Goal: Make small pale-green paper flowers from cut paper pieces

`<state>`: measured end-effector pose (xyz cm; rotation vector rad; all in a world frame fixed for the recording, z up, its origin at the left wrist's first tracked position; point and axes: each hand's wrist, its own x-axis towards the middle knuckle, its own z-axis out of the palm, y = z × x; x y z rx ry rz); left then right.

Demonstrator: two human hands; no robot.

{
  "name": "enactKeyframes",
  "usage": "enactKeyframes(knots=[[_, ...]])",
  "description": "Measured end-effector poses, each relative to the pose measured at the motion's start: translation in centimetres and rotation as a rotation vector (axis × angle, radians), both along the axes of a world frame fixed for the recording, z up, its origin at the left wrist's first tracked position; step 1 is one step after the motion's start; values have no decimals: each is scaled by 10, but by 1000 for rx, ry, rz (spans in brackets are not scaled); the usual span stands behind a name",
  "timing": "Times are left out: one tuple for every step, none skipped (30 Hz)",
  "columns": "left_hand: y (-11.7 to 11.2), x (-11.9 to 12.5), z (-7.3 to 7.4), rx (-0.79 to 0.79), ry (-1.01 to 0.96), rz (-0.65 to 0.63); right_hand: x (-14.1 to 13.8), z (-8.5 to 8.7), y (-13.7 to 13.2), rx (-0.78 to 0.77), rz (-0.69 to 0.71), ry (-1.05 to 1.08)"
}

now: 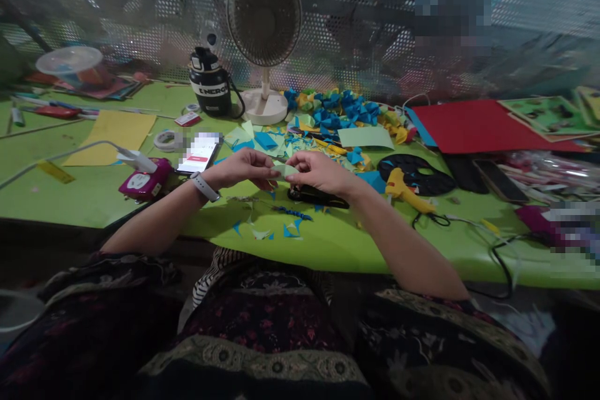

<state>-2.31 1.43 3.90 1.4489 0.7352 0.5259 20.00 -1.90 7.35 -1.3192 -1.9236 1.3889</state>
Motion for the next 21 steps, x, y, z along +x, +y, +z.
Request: enactKeyframes(knots=[[0, 0, 0, -4, 1, 0, 0, 0, 0, -3, -2, -1], [0, -1, 1, -6, 2, 3, 0, 0, 0, -7, -3, 0], [0, -1, 1, -9, 2, 7, 0, 0, 0, -12, -4, 2], [0, -1, 0, -11, 1, 9, 0, 0, -1, -15, -4, 4], [1, -1, 0, -16, 0, 10, -1, 1, -1, -17, -2, 6], [1, 0, -1, -21, -2, 7, -1, 2, -2, -15, 2, 6], [1, 0, -1, -27, -7, 4, -2, 2, -2, -12, 5, 5], [1, 0, -2, -35, -13, 0, -2, 3, -3, -5, 7, 4], [2, 0, -2, -43, -17, -2, -2, 3, -3, 1, 9, 3], [2, -1, -2, -51, -20, -4, -3, 3, -3, 6, 12, 1], [3, -2, -2, -60, -20, -3, -3, 2, -3, 12, 14, -4], [4, -3, -2, -70, -18, 0, -2, 2, -2, 23, 14, -12], [6, -4, -2, -80, -11, 7, -2, 0, -1, 45, 7, -26], [8, -5, -3, -92, 3, 16, -1, -1, -1, 81, -13, -45], [10, -6, -4, -108, 22, 32, 1, -3, 0, 131, -45, -63], [11, -6, -6, -125, 46, 56, 3, -4, 1, 191, -88, -78], [13, -6, -8, -144, 76, 85, 5, -6, 2, 252, -134, -88], [14, -4, -11, -164, 107, 120, 7, -8, 2, 306, -176, -94], [14, -2, -14, -180, 138, 153, 9, -10, 2, 349, -208, -98], [13, 2, -17, -190, 167, 179, 11, -13, 2, 383, -229, -102], [12, 6, -21, -194, 189, 192, 13, -15, 2, 411, -240, -107]])
